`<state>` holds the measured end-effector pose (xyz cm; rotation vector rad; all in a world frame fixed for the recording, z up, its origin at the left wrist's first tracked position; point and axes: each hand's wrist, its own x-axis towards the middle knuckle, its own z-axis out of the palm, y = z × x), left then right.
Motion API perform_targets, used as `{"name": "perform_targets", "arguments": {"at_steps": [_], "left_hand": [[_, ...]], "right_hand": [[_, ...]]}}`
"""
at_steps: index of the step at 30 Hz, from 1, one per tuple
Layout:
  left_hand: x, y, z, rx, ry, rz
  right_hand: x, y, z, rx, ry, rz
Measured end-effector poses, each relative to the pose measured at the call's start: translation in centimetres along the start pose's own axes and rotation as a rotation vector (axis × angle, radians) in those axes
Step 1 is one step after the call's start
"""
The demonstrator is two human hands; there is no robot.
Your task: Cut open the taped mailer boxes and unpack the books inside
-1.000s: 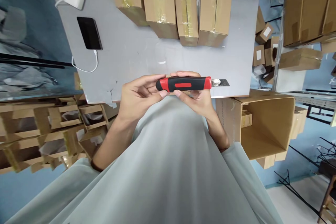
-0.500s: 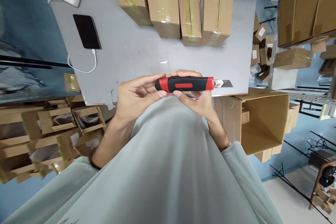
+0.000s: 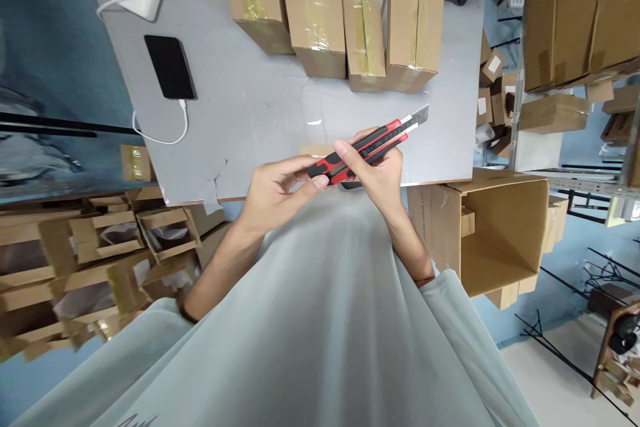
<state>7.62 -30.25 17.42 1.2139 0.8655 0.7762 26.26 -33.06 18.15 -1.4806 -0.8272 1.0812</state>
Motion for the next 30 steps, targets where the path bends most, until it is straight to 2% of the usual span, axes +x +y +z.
{"name": "perform_targets", "arguments": {"at_steps": [3,9,13,21,27,30], "left_hand": [[0.2,0.0,0.6,-0.063,0.083,0.024],[0.3,0.1,0.9,-0.104,0.132,-0.046],[0.3,0.5,0.6,-0.098,0.132,-0.060],[0.4,0.5,0.2,-0.129,0.112,-0.052],[0.4,0.8,0.0,-0.130,0.072,-0.060],[0.5,0.8,-0.1,-0.111,0.060,-0.072]], "right_hand": [[0.0,-0.2,0.0,-0.012,0.000,-0.040],[-0.5,-0.4,-0.1,-0.096,-0.010,-0.120],[-0.9,-0.6,0.0,-0.079,-0.019,-0.118],[-1.2,-0.9,0.4,0.000,-0.021,-0.018],[-1.1,-1.5,0.7,-0.094,0.073,-0.126],[-0.9,-1.6,0.6,-0.061,0.056,-0.088]]}}
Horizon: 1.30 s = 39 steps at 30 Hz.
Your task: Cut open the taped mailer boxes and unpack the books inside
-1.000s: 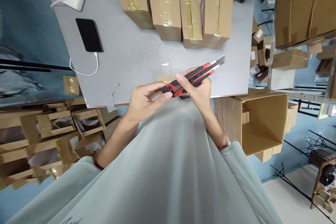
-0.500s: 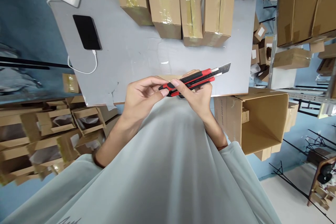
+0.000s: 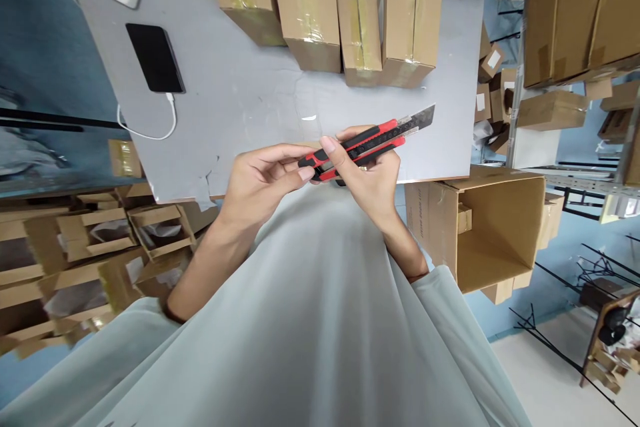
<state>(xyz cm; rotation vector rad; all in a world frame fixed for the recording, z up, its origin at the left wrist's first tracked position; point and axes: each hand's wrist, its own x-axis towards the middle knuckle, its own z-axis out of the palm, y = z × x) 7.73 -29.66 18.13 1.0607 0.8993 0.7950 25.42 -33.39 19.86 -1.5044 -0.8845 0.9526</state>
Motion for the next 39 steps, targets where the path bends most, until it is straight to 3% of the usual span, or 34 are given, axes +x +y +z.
{"name": "perform_targets", "arguments": {"at_steps": [8,14,24,32,39], "left_hand": [[0.6,-1.2,-0.7,-0.097,0.009,-0.050],[1.0,-1.2,-1.6,-0.098,0.003,-0.114],[0.9,1.1,-1.3,0.024,-0.031,-0.105],[1.3,0.5,-2.4,0.040,-0.176,-0.101],[1.4,0.4,-2.4,0.062,-0.194,-0.121]], "right_hand": [[0.3,0.7,-0.6,0.066,-0.218,0.029],[0.5,1.0,-0.9,0.089,-0.270,0.041],[0.6,1.9,-1.2,-0.003,-0.398,0.004],[0.9,2.2,-2.0,-0.010,-0.481,-0.011],[1.1,2.7,-2.3,0.002,-0.498,-0.032]]}}
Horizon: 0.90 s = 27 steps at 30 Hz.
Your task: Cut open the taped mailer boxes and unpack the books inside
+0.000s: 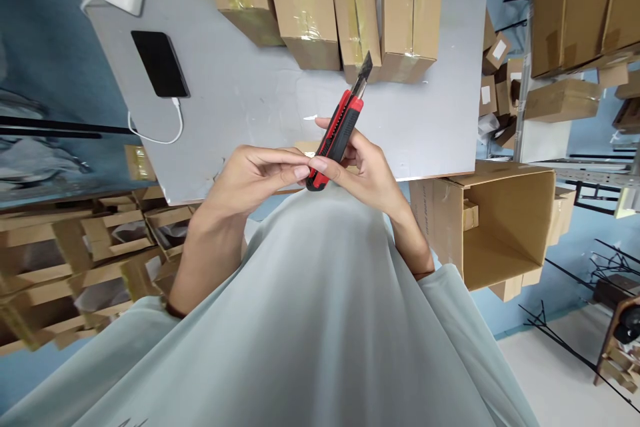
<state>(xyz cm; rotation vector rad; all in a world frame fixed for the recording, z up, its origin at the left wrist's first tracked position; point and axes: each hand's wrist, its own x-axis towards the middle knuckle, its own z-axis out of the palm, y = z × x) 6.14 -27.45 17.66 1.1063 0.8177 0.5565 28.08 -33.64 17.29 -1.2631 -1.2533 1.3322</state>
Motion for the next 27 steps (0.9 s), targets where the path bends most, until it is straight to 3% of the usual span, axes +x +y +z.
{"name": "perform_targets", "arguments": {"at_steps": [7,13,16,20,23,27], "left_hand": [[0.1,-0.3,0.1,0.044,0.001,0.020],[0.8,-1.8,0.9,0.144,0.112,0.041],[1.9,-4.0,0.4,0.240,0.192,0.060],[3.4,-8.6,-2.3,0.349,0.274,0.051],[3.7,-12.4,-4.9,0.433,0.394,0.004],[3.5,-17.1,-7.5,0.538,0.476,-0.169]], "right_hand": [[-0.2,0.1,-0.5,0.015,-0.013,0.031],[0.2,1.1,-1.0,-0.025,0.006,0.027],[1.2,5.3,-3.3,-0.065,0.100,0.030],[2.5,15.4,-9.4,-0.117,0.242,0.135],[2.0,21.9,-13.4,-0.361,0.346,0.394],[-0.3,25.7,-15.2,-0.673,0.434,0.735]]}}
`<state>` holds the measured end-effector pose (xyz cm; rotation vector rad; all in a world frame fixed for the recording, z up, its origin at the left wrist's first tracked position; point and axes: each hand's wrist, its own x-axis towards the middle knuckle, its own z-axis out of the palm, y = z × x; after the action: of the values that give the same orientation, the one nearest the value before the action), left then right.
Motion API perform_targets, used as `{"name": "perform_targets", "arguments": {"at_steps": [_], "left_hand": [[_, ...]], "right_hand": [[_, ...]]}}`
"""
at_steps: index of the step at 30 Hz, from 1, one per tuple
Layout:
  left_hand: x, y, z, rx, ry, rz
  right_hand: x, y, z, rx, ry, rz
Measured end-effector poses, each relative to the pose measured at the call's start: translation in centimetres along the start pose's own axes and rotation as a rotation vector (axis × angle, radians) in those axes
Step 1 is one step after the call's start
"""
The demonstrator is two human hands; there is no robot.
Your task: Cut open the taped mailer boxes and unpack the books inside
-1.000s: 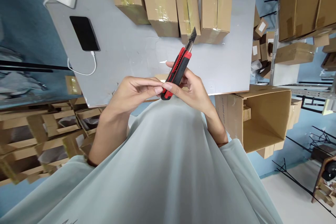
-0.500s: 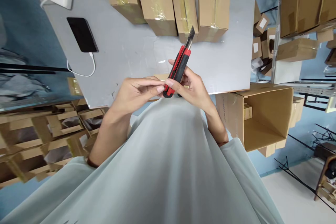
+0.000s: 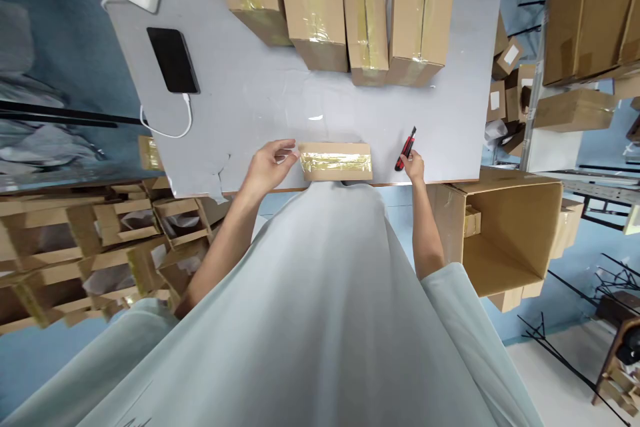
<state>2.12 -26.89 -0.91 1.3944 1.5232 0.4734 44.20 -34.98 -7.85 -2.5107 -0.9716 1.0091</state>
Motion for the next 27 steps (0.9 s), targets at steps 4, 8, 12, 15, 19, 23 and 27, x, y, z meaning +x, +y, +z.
{"name": "perform_targets", "arguments": {"at_steps": [4,8,12,15,19,23,27], "left_hand": [[0.3,-3.5,0.9,0.032,-0.076,-0.170],[-0.2,-5.2,1.9,-0.103,-0.226,-0.232],[-1.2,-5.4,2.9,-0.263,-0.263,-0.136],[-1.7,-5.4,2.5,-0.272,-0.159,-0.140],[-1.1,-5.8,0.3,-0.195,0.000,-0.115],[1.5,-6.2,-1.4,-0.048,0.099,-0.134],[4.2,-6.8,-1.3,-0.011,0.126,-0.190]], "right_hand": [[-1.5,1.2,0.7,-0.017,0.083,0.054],[-3.7,-0.1,2.3,0.135,0.038,-0.097],[-6.6,-2.8,4.3,0.440,-0.399,-0.206],[-8.0,-4.8,4.7,0.512,-0.457,-0.254],[-7.3,-7.4,4.5,0.502,-0.449,-0.253],[-4.8,-10.2,6.5,0.473,-0.485,-0.289],[-2.5,-12.1,9.5,0.434,-0.482,-0.310]]}}
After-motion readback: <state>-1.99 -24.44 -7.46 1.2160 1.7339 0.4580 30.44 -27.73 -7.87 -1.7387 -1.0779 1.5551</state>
